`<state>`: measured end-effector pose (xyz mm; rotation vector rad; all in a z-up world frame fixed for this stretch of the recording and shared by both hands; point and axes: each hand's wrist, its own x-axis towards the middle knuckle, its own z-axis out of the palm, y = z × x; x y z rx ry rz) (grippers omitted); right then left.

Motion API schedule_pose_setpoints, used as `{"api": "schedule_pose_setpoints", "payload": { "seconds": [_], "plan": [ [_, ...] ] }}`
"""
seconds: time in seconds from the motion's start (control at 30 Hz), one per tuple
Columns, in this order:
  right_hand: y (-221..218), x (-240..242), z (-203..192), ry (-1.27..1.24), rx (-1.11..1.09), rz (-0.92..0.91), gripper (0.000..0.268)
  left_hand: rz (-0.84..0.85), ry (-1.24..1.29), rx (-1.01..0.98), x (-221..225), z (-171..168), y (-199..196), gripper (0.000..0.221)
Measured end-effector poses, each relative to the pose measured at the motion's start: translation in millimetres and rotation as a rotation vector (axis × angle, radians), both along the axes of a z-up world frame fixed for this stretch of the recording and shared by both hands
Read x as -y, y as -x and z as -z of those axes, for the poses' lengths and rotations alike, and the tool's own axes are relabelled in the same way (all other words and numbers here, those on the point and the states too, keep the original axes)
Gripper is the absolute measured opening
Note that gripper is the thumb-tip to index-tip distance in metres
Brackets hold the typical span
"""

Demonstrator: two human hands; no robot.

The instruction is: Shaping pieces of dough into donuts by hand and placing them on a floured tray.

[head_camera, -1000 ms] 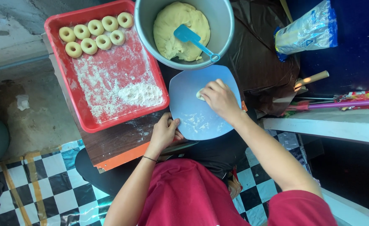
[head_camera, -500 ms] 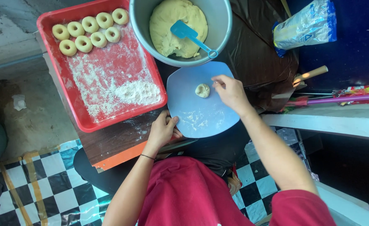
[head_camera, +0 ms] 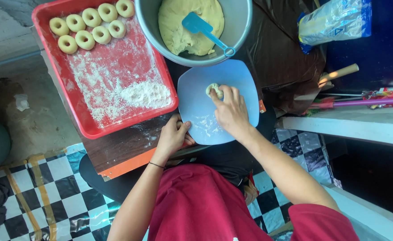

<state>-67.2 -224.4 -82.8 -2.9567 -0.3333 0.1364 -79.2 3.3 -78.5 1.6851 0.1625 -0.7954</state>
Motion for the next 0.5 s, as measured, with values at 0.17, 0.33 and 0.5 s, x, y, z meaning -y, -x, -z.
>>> {"api": "schedule_pose_setpoints", "payload": {
  "seconds": [0.17,0.33,0.5],
  "plan": [
    [-29,36,-1,-0.312,-0.098,0.063,0.037,-0.016,0.018,0.026,1,5,2,0.033],
    [-34,27,15,-0.24,0.124,0.022,0.038,-0.045,0.013,0.038,3,4,3,0.034],
    [-7,21,2,-0.018,0.218,-0.109,0.047,-0.071,0.009,0.033,4,3,5,0.035]
  ]
}}
